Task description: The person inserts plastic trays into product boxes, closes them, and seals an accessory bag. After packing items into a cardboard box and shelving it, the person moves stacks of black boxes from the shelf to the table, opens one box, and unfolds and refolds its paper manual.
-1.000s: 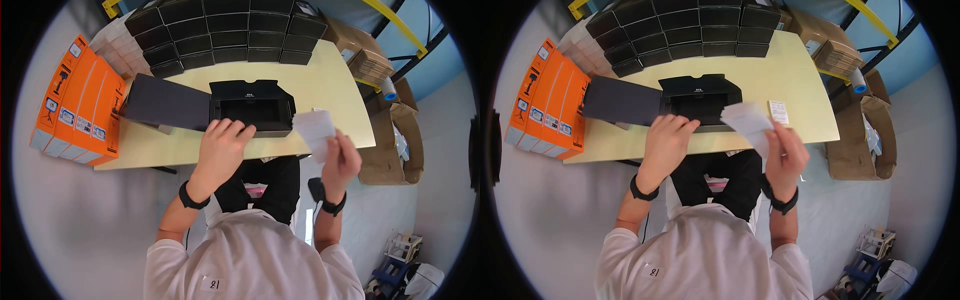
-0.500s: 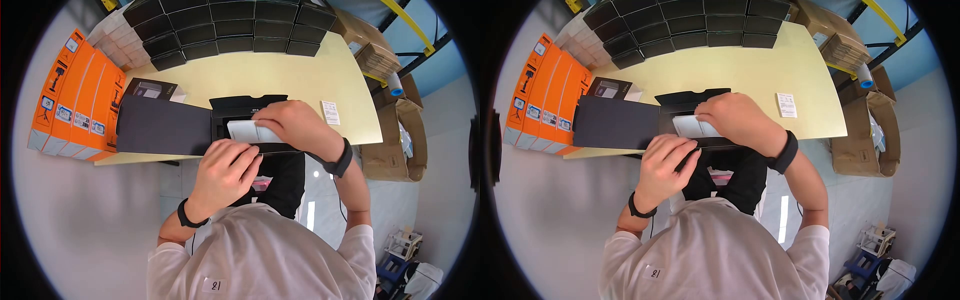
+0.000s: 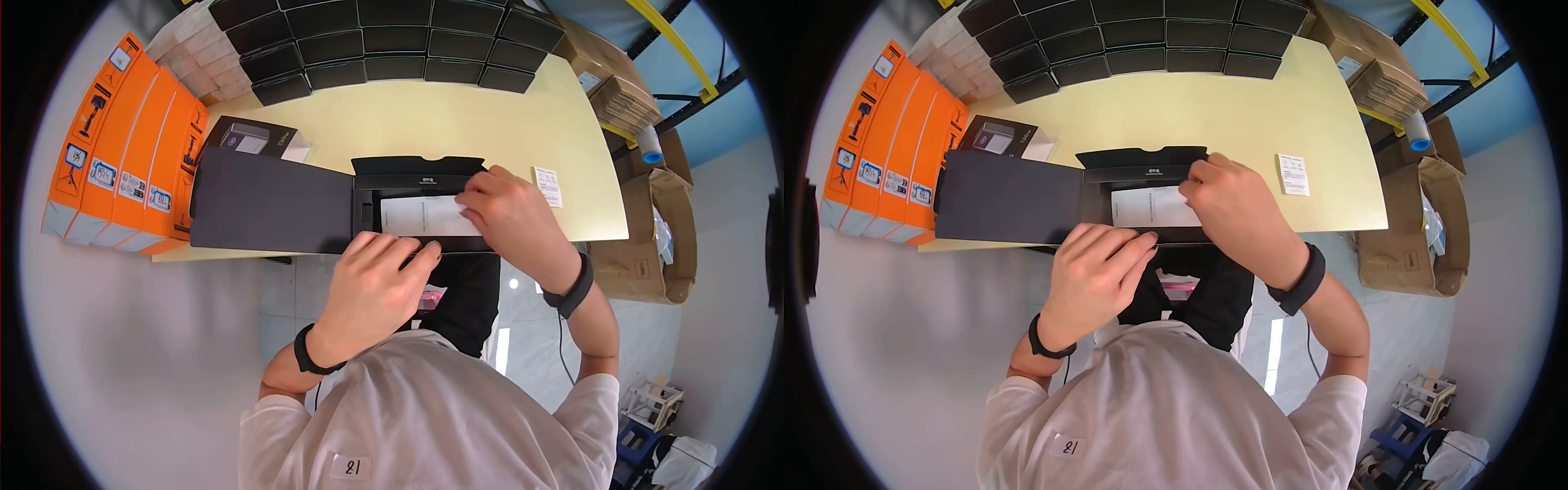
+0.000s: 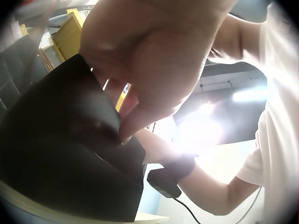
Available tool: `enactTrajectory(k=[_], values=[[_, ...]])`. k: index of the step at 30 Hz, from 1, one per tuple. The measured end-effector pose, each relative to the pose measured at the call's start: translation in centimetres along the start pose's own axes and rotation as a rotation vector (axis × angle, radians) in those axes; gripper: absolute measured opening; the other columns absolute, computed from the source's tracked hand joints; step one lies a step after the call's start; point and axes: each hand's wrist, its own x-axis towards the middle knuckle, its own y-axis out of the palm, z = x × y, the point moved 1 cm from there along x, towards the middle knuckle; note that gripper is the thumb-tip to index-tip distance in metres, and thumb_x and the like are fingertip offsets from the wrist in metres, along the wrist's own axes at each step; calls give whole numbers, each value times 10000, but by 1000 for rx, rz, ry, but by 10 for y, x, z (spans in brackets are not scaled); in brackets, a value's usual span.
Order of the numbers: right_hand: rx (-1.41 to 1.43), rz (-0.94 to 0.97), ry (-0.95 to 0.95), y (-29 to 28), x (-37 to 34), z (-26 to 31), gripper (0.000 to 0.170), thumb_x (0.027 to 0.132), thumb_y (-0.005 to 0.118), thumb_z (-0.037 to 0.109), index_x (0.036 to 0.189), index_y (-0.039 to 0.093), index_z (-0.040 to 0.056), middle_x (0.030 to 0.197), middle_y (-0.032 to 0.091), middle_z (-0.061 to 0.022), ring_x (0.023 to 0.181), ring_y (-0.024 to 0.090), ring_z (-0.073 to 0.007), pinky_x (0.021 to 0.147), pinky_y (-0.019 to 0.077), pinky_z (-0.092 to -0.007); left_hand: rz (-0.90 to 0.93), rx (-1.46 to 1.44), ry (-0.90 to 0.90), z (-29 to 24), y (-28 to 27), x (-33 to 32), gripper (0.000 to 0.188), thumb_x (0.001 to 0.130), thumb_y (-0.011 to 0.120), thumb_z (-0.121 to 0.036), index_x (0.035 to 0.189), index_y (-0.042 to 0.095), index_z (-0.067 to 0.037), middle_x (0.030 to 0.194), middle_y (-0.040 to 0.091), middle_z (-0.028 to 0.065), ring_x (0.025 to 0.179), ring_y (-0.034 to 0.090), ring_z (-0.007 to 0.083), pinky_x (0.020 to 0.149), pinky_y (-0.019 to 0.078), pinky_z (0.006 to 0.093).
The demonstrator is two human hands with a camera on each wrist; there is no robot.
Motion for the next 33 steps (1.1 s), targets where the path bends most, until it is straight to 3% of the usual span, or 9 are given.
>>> enactTrajectory(k=[7,11,13,14,19,21,26,32,33], values=[[151,213,4,4,3,-8,111,730,718,68,833,709,28,925,647,-75,874,602,-244,770,513,-365,-2,23,30,-1,2,1,167,762,729,-77,924,694,-61,802,631,30,706,589,215,691,457,335],[208,163,-41,-10,6,-14,109,729,724,82,822,714,27,922,660,-73,880,605,-245,781,507,-366,3,30,35,0,2,2,179,761,723,-72,937,692,-66,804,624,27,720,589,216,699,456,338],[38,159,59,-41,2,-12,112,721,734,93,813,718,32,908,668,-65,900,607,-251,793,499,-361,6,30,28,0,2,1,183,761,721,-71,942,692,-69,805,622,26,724,590,217,703,456,339],[-5,136,118,-48,-2,-10,74,718,746,115,741,713,52,785,642,-56,865,597,-260,789,496,-366,15,28,24,1,2,1,183,762,718,-69,943,691,-70,805,622,26,727,591,216,706,456,338],[100,139,91,-27,-10,-19,61,722,732,123,744,729,67,788,642,-58,820,576,-251,748,492,-353,21,16,31,-1,3,5,176,766,712,-67,941,690,-70,810,627,29,731,594,216,715,457,339],[8,263,50,-20,-6,-17,146,711,745,119,853,756,92,857,664,-30,827,567,-239,758,480,-348,29,15,22,-1,3,3,173,767,711,-67,939,689,-68,815,630,31,732,594,216,718,459,342],[-132,286,-14,-13,-9,-4,171,695,673,17,823,755,95,811,612,-35,788,533,-234,718,470,-336,24,-2,32,-1,2,3,166,770,707,-64,935,687,-65,815,630,34,723,588,221,720,459,345],[-37,196,-103,-30,5,-1,237,694,626,-27,886,738,56,839,617,-77,816,548,-253,734,478,-346,39,9,27,-2,2,6,175,772,698,-56,946,683,-65,807,620,38,725,581,231,724,456,342],[125,299,-111,-15,5,-6,246,734,593,-11,934,724,46,907,640,-96,870,567,-277,773,481,-363,40,10,30,-3,3,7,181,770,697,-54,950,681,-66,804,616,38,729,580,232,726,454,340]])
